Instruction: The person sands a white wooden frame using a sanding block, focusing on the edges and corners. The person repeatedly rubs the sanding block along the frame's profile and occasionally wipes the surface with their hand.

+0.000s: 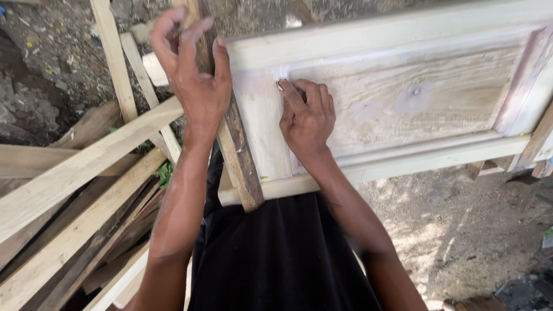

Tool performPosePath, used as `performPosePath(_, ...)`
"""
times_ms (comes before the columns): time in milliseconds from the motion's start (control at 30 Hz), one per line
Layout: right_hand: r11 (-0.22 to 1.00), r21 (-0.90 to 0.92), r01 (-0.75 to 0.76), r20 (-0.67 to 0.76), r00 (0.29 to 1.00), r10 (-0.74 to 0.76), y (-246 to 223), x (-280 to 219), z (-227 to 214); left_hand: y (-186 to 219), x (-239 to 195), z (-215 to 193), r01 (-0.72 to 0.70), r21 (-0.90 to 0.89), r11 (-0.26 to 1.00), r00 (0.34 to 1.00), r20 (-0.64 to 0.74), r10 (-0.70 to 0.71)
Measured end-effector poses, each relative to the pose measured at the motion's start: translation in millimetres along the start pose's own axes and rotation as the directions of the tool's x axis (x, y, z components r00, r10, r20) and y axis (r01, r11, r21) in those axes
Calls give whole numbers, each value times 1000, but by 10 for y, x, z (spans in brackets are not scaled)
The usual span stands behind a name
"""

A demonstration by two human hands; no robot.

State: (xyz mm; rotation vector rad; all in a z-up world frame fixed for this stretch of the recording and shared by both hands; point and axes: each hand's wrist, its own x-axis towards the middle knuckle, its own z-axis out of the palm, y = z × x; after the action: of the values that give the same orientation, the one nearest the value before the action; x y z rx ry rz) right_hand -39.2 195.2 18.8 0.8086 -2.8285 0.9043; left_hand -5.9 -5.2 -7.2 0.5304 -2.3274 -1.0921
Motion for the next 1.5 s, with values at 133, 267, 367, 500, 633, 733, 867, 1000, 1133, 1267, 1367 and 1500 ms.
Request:
performPosePath(133, 1000, -4, -25, 18, 1000, 25, 11, -43, 33, 14, -69, -9, 39, -21, 999, 999, 9, -39)
performPosePath(267, 1000, -26, 17, 18, 1000, -16, -55, -94, -58, 13, -45, -14, 14, 24, 1000, 1000, -24, -14)
performPosePath(367, 999, -32, -32, -4, 999, 32, -33, 44, 50, 28, -107, -15, 11, 9, 1000, 1000, 0, -11)
performPosePath(500, 1000, -24, -4, 30, 1000, 4, -51, -96, -47, -71, -170, 3, 52, -20, 998, 999, -16, -52)
performPosePath(633, 999, -37, -12, -11, 1000, 12, -75, 53, 13, -81, -94, 4, -20, 30, 999, 999, -28, 21)
performPosePath(733, 999, -36, -29, 25, 999, 30, -58, -49, -23, -106, -167, 42, 34, -24, 999, 999, -3, -34)
performPosePath(867, 999, -50, -9, 33, 999, 10, -75, -30, -46, -89, -90, 16, -61, 2, 998, 997, -37, 61)
performPosePath(1000, 996, -91, -25, 23, 999, 27, -69, -8, 53, -31, -128, -8, 3, 10, 1000, 1000, -14, -3)
performPosePath(1133, 995, -101, -2, 52, 999, 7, -78, -39, 4, 1, -135, -25, 25, -10, 1000, 1000, -18, -25)
performPosePath(1267, 998, -69, -13, -13, 1000, 12, -138, 19, 65, -24, -112, -30, 4, -9, 1000, 1000, -30, -4)
performPosePath(1367, 995, -98, 0, 64, 998, 7, -122, -57, -56, -46, -97, 18, 76, 25, 997, 997, 2, -76)
performPosePath(1500, 994, -107, 24, 2, 1000, -24, -14, 49, 57, 13, -62, -11, -41, 13, 999, 998, -46, 41)
